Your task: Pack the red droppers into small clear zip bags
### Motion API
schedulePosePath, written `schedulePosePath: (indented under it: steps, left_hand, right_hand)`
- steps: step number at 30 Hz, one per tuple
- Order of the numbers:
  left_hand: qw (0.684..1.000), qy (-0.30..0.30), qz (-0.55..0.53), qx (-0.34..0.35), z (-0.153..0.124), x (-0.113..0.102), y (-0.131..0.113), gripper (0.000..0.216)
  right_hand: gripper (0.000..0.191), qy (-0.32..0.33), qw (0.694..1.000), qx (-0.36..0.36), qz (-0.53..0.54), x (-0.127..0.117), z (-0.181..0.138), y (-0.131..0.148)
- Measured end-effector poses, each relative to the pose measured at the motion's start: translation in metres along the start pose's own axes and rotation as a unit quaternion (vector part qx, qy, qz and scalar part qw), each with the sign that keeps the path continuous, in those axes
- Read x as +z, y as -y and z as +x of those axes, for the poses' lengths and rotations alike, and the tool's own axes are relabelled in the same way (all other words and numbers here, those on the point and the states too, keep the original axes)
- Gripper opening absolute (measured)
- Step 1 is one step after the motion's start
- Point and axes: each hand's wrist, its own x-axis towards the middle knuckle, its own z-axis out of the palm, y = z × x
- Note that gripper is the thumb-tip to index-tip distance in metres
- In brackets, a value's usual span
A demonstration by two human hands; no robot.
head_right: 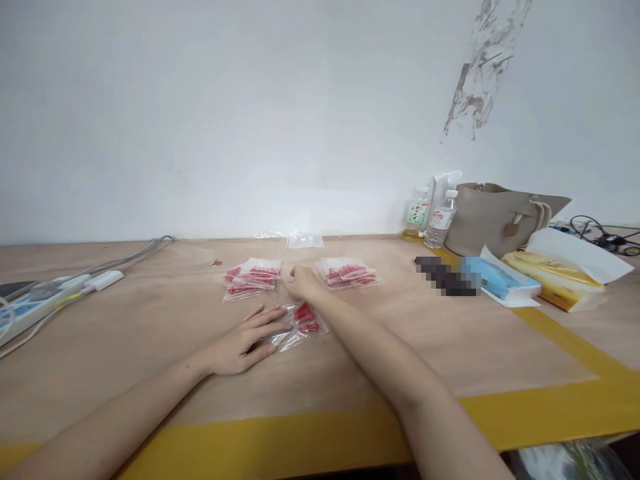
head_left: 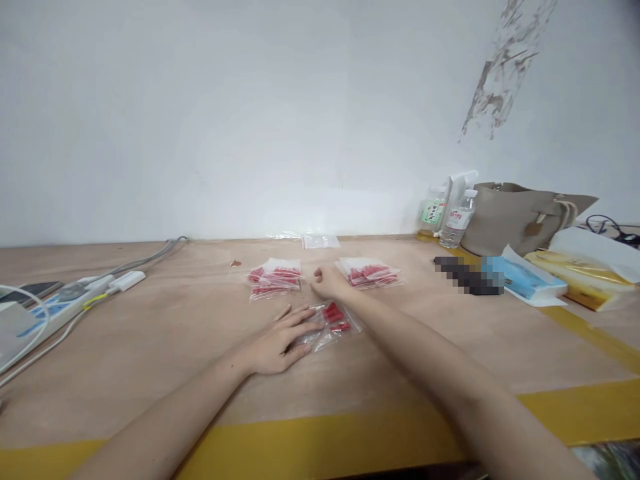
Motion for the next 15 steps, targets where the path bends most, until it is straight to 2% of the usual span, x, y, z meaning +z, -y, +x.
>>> schedulePosePath:
  steps: [3,7,11,15]
  left_hand:
    - [1.0,-0.01,0.001,0.005,0.0,-0.001,0.0,0.041]
    - [1.0,-0.023,0.001,0.021,0.0,0.0,0.001,0.04]
    - [0.998,-0.04,-0.006,0.052,0.001,0.0,0.001,0.04]
    - [0.996,-0.031,-0.01,0.083,0.002,-0.003,-0.002,0.042]
  right_hand:
    - [0.034,0.048,0.999,0.01,-0.022,0.012,0.016,0.015]
    - [0.033,0.096,0.994,0.018,-0.053,0.02,0.028,0.021]
    - [0.034,0.103,0.99,0.016,-0.09,0.014,0.035,0.012]
    - [0.03,0.129,0.984,0.019,-0.121,0.005,0.038,-0.003]
